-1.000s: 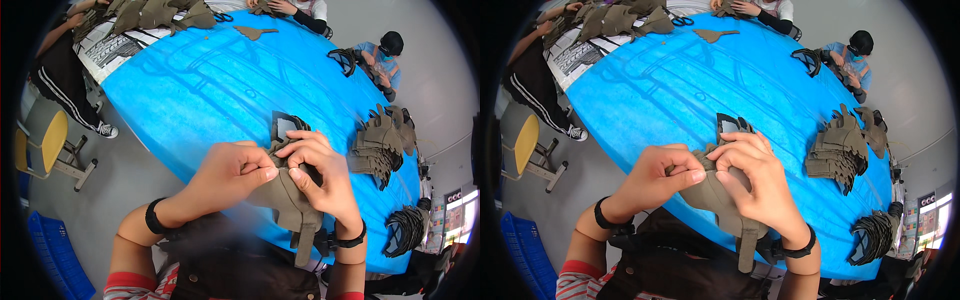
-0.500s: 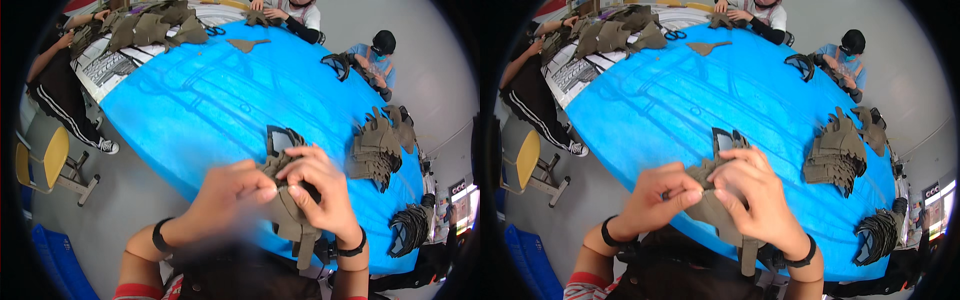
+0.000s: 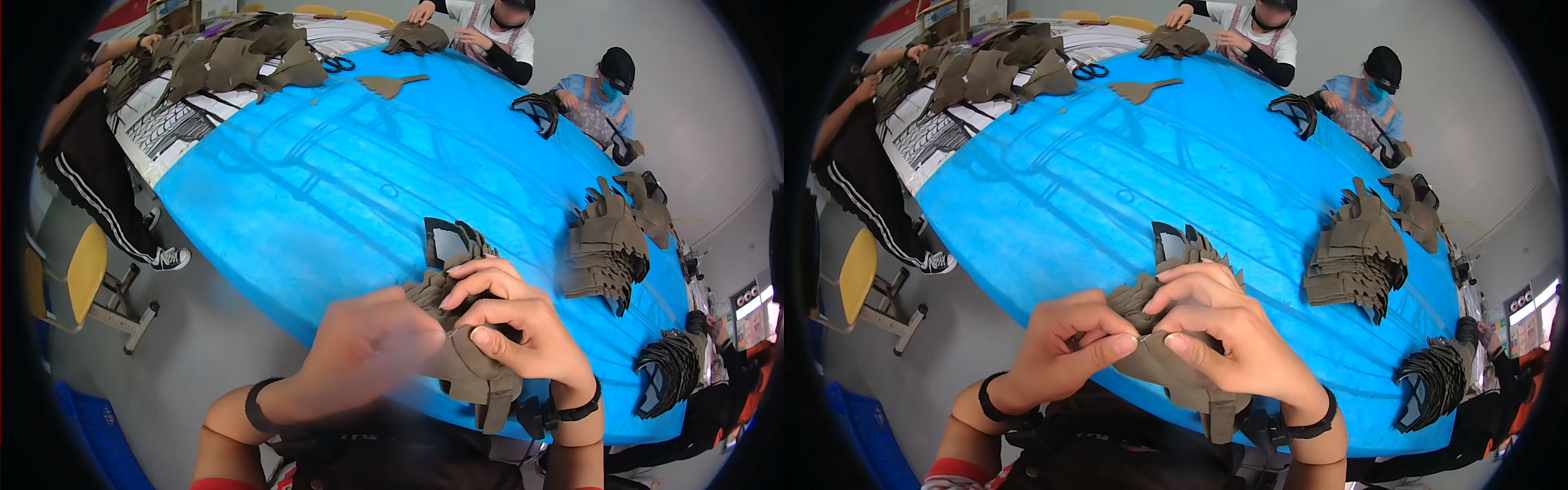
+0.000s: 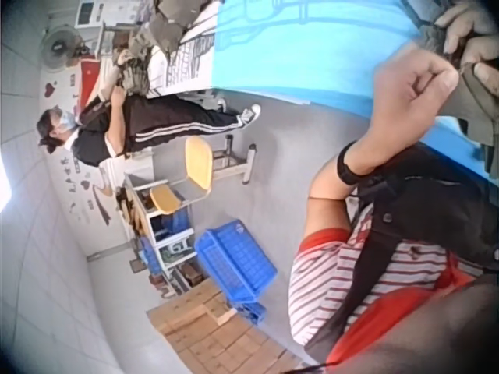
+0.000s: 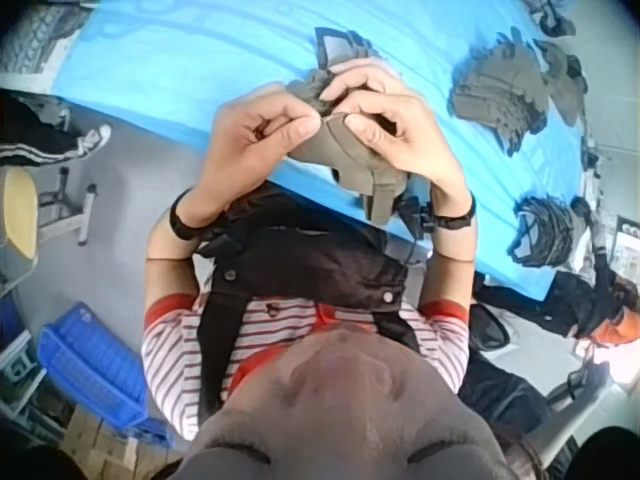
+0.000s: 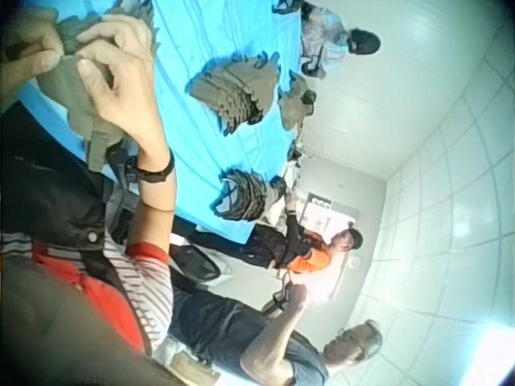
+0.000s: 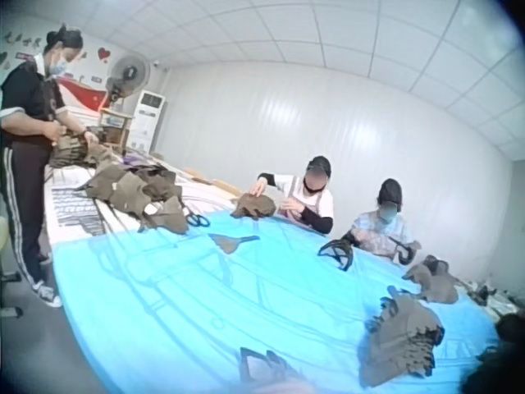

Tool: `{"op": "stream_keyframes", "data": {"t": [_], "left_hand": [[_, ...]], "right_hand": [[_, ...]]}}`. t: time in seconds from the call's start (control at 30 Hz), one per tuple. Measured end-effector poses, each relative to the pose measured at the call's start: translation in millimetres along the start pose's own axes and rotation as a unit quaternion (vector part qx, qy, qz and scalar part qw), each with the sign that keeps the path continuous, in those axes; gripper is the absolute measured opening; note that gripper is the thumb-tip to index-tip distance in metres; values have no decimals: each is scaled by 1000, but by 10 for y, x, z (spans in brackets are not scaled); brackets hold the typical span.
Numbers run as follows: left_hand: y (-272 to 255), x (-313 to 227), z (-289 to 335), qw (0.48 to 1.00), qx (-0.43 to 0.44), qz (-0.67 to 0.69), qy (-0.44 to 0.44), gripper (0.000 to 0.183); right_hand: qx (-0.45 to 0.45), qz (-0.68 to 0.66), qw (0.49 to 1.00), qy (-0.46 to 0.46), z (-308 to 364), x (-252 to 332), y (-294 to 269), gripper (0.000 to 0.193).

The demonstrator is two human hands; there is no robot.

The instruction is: The recorder is inspecting and manipulating cut brown fabric pieces at a large table in a shoe factory, while other workers perform similar tasks around the table.

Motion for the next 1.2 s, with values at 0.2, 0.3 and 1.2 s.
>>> {"op": "stream_keyframes", "data": {"t": [0.2, 0.3, 1.2], "left_hand": [[15, -17, -28, 1000, -3, 2, -17, 9], [99, -92, -43, 993, -25, -86, 79, 16], [283, -128, -89, 977, 27, -120, 174, 8]], "right_hand": [[-39, 86, 995, -27, 116, 31, -19, 11], [-63, 69, 995, -33, 154, 18, 15, 10], [-229, 87, 959, -141, 359, -58, 105, 18]]}}
Point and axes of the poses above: each hand's wrist, its own z-axis away from the middle knuckle, its own y-axis out of the palm, x = y × z, the point moved 3 cm from there along -z, towards the middle knuckle, and after that the axes turned 10 degrees about z, right-handed, at the moved point
